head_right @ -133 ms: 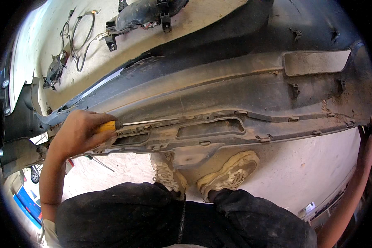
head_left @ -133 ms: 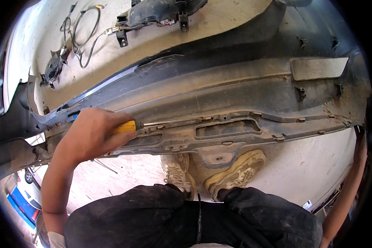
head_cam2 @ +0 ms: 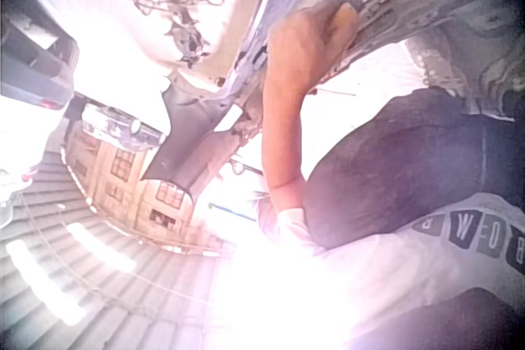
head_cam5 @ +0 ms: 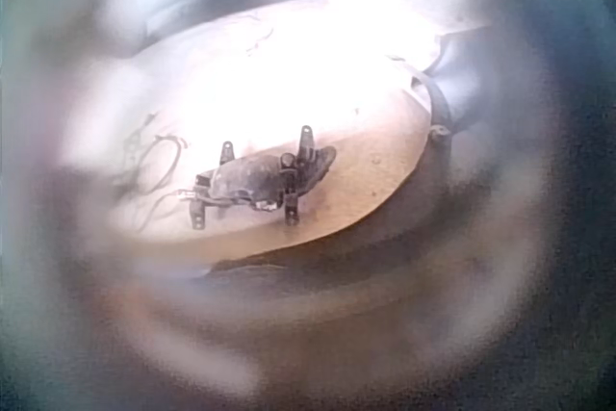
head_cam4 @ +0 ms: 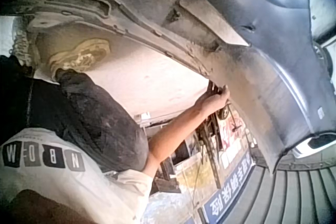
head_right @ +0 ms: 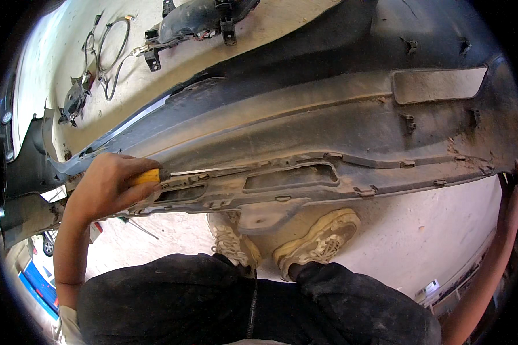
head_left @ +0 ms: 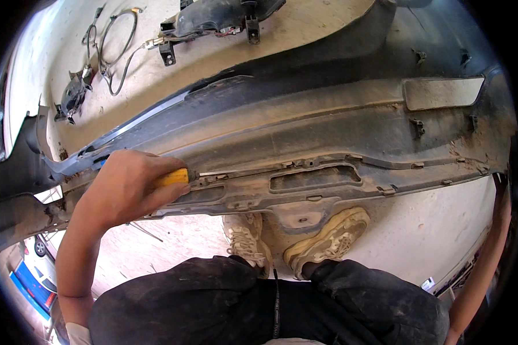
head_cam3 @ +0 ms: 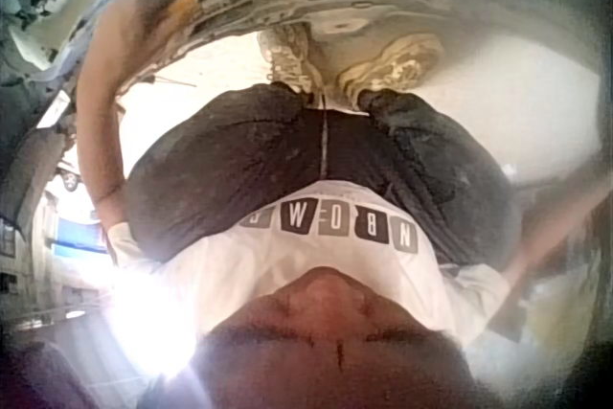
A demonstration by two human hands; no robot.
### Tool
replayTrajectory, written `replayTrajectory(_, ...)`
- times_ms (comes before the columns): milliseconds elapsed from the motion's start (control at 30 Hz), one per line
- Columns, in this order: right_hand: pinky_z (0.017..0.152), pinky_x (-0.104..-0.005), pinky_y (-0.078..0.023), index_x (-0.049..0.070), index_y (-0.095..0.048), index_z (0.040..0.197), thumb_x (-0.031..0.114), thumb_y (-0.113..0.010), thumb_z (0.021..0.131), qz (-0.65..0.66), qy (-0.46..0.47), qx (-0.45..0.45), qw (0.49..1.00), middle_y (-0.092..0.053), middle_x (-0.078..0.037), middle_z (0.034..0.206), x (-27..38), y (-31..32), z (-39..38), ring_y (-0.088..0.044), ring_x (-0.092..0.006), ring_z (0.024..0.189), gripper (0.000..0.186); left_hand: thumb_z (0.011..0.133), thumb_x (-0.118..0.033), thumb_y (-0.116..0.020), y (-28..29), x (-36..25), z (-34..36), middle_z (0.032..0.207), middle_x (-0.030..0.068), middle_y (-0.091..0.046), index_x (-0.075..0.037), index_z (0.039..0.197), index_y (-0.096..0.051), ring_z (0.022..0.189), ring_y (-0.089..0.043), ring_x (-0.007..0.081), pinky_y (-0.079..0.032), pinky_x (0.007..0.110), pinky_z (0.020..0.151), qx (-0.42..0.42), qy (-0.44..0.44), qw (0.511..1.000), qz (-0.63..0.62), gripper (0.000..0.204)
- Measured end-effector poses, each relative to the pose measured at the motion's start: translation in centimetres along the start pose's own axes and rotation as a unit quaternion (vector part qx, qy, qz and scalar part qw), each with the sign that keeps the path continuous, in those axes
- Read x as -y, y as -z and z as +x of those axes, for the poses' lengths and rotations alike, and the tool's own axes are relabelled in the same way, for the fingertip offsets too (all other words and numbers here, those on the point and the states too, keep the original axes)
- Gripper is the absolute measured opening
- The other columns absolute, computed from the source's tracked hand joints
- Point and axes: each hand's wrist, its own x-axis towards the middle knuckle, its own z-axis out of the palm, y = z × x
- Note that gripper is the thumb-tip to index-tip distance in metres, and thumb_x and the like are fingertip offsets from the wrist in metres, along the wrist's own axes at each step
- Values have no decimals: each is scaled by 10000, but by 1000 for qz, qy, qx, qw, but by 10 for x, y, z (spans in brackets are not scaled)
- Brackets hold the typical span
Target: The person uses a yellow-handled screwdriver to pry and separate a car bumper from its mounting points. After detaching the bumper, the person lifts it off the vehicle and places it on the floor. Finally, the person removes two black plastic components from the detached bumper.
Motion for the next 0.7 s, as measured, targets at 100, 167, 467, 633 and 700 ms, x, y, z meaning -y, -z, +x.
replayTrajectory(100, 969, -402, -423, 36, -521, 1251, 232, -453, 977, 2, -8, -1, 1000, -495, -98, 1176, 7, -10, -4, -510, -208, 1068, 344, 804, -263, -665, 2, -3, 1, 717, 168, -635, -23, 996, -668, 617, -612, 314, -467, 367, 585, 4, 2, 1000, -1, 307)
replayTrajectory(167, 935, -410, -446, 24, -531, 1216, 224, -463, 967, 2, -14, -2, 1000, -515, -105, 1142, 14, -18, -8, -526, -215, 1034, 326, 803, -264, -665, 2, -4, 2, 716, 171, -634, -19, 993, -667, 617, -611, 317, -465, 369, 583, 3, -2, 1000, 1, 310)
replayTrajectory(467, 782, -442, -548, -27, -577, 1058, 186, -508, 920, 54, -86, -9, 995, -606, -133, 991, 86, -92, -43, -598, -247, 886, 263, 806, -255, -669, 9, -11, 5, 696, 163, -632, -23, 994, -667, 595, -613, 301, -467, 377, 582, 11, -2, 999, 31, 299)
replayTrajectory(633, 744, -427, -561, -54, -583, 1026, 154, -496, 906, 140, -332, -222, 906, -625, -144, 950, 125, -114, -18, -616, -261, 842, 255, 812, -260, -667, 15, -18, 8, 668, 154, -626, -23, 987, -669, 576, -611, 292, -472, 377, 577, 20, 6, 998, 51, 294)
replayTrajectory(700, 742, -417, -560, -66, -587, 1010, 129, -486, 891, 121, -309, -187, 925, -626, -153, 948, 124, -111, -14, -619, -267, 844, 250, 813, -255, -668, 21, -23, 10, 649, 149, -621, -23, 981, -669, 569, -609, 293, -472, 380, 571, 35, 12, 997, 68, 287)
